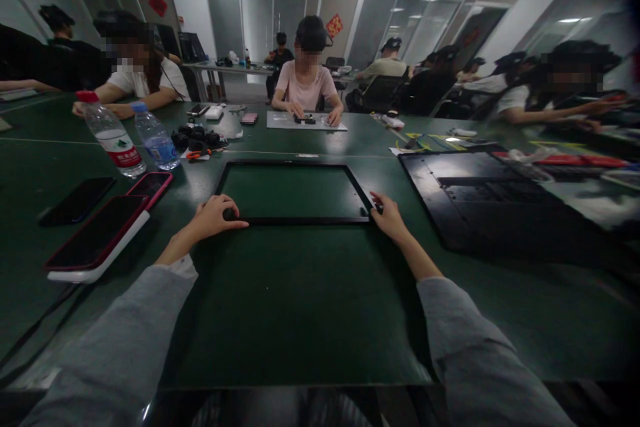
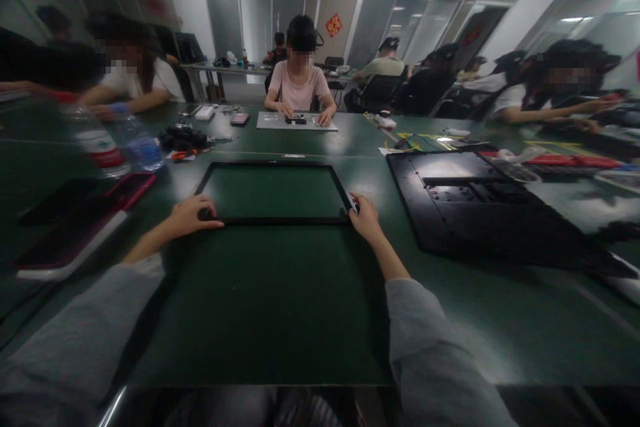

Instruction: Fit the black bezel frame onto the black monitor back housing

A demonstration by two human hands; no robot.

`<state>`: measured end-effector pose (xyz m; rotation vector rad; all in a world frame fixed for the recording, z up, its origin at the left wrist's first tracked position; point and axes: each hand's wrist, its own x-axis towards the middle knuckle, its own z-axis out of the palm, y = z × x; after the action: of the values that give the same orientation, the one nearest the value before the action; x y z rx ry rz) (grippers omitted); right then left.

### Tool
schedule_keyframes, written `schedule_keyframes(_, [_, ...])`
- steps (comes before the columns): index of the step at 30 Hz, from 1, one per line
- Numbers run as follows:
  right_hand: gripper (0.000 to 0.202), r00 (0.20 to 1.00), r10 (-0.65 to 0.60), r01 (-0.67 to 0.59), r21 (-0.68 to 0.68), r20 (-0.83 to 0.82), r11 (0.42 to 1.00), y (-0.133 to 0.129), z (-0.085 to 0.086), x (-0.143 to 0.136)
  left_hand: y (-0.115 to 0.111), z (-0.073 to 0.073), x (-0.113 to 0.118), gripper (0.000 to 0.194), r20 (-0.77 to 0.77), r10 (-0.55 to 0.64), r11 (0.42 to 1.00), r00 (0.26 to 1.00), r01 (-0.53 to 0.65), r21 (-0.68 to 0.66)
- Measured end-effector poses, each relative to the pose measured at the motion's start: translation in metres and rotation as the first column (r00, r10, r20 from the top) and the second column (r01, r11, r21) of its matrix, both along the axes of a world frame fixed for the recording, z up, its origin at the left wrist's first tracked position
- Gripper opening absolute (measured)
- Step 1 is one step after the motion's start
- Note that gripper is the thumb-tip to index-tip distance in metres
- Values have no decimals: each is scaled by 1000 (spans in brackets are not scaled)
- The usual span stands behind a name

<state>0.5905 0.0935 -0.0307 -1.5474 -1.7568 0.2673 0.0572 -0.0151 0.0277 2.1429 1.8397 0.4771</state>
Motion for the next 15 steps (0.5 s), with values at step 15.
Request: schedule_keyframes(15, [56,970,-244,244,8,-9,970,-2,12,17,1,-1,8,53,103,159,982,982,-168,88])
